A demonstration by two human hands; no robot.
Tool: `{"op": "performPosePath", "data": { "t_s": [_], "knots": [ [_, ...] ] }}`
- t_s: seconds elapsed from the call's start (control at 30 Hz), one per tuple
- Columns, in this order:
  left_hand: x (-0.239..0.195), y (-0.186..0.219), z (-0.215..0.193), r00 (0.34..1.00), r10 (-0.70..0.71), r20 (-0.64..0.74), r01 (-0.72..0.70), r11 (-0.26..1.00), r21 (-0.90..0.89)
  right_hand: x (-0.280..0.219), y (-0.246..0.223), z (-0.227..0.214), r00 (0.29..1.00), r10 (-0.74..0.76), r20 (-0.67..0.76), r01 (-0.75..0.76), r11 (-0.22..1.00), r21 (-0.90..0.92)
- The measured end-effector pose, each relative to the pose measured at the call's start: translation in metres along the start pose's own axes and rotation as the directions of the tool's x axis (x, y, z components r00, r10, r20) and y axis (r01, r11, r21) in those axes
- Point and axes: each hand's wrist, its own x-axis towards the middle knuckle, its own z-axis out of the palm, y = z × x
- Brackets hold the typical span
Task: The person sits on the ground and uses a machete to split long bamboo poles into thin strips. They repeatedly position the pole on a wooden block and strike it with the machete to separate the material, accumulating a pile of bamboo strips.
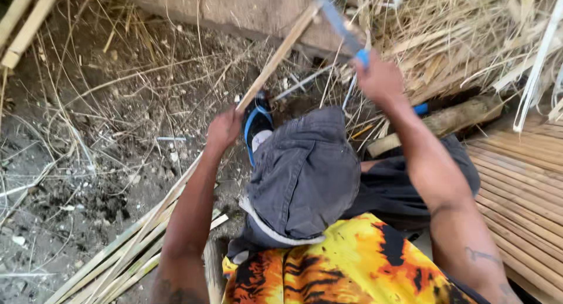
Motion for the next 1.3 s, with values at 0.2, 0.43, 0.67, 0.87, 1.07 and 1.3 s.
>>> {"op": "performPosePath", "data": {
  "t_s": [0.2,0.43,0.67,0.87,1.07,1.3],
  "knots": [
    [0.024,0.036,-0.003,0.997,-0.066,-0.030,0.067,0.998,0.008,-0.033,-0.048,0.039,0.868,-0.202,0.453,0.315,0.930,-0.189],
    [-0.034,-0.016,0.004,0.984,-0.124,-0.130,0.137,0.986,0.097,0.063,0.076,-0.050,0.951,0.221,-0.217,-0.208,0.975,0.081],
    [-0.036,0.005,0.032,0.928,0.005,-0.372,0.031,0.996,0.089,-0.016,-0.036,0.024,0.946,-0.047,0.320,0.112,0.976,-0.188],
    [-0.035,0.007,0.026,0.958,-0.026,-0.286,0.055,0.994,0.096,0.009,-0.011,0.039,0.887,0.019,0.461,0.149,0.933,-0.326],
    [-0.032,0.004,-0.002,0.977,0.016,-0.210,0.013,0.990,0.139,0.077,0.121,-0.084,0.864,0.439,-0.247,-0.392,0.894,0.219],
    [0.007,0.030,-0.018,0.989,0.079,-0.128,-0.059,0.987,0.150,0.012,0.020,0.020,0.998,0.063,-0.013,-0.063,0.998,-0.008]
  ]
}}
